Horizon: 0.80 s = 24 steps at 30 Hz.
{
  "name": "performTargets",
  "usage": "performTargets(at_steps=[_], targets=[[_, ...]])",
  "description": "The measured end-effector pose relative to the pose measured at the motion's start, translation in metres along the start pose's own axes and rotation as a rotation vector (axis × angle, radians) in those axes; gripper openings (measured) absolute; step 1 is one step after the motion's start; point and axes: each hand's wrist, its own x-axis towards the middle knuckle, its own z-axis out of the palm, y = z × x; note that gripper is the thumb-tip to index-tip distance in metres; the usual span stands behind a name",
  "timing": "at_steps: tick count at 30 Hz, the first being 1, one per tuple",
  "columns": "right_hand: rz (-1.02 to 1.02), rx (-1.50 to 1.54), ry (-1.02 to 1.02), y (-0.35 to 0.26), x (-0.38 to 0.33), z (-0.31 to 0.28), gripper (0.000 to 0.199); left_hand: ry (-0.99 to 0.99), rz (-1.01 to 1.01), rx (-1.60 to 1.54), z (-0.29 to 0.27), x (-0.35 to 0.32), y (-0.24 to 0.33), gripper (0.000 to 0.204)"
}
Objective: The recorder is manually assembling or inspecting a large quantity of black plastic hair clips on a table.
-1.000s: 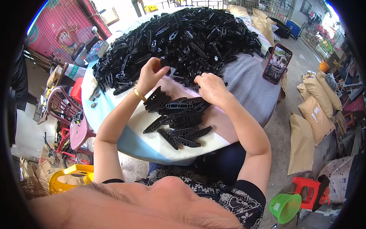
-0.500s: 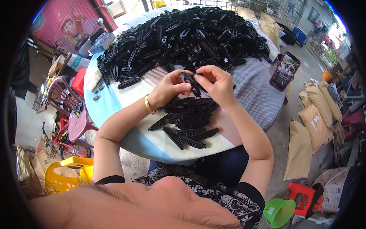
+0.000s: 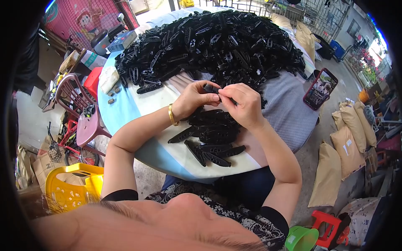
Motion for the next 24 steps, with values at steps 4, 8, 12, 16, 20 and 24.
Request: performTargets(at_steps=[4, 8, 12, 16, 20, 24], targets=[[-0.072, -0.096, -0.064, 0.001, 0.0, -0.002, 0.016, 0.006, -0.002, -0.014, 0.002, 0.0, 0.003, 0.029], [-0.087, -0.148, -0.043, -0.004, 0.0, 0.0, 0.014, -0.024, -0.007, -0.177, -0.003, 0.0, -0.003, 0.024], [0.287, 0.166, 0.056, -0.005, -0.006, 0.002, 0.011, -0.083, 0.028, -0.214, -0.005, 0.004, -0.01, 0.019], [0.224, 0.134, 0.098, -0.003, -0.003, 0.001, 0.01, -0.087, -0.034, -0.287, 0.003, -0.001, 0.0, 0.018], [0.153, 0.051, 0.132, -0.007, -0.001, -0.003, 0.011, -0.09, -0.075, -0.346, 0.004, -0.001, 0.006, 0.023], [0.038, 0.019, 0.046, -0.004, 0.006, -0.006, 0.014, -0.233, -0.173, -0.376, -0.013, 0.002, 0.005, 0.025]])
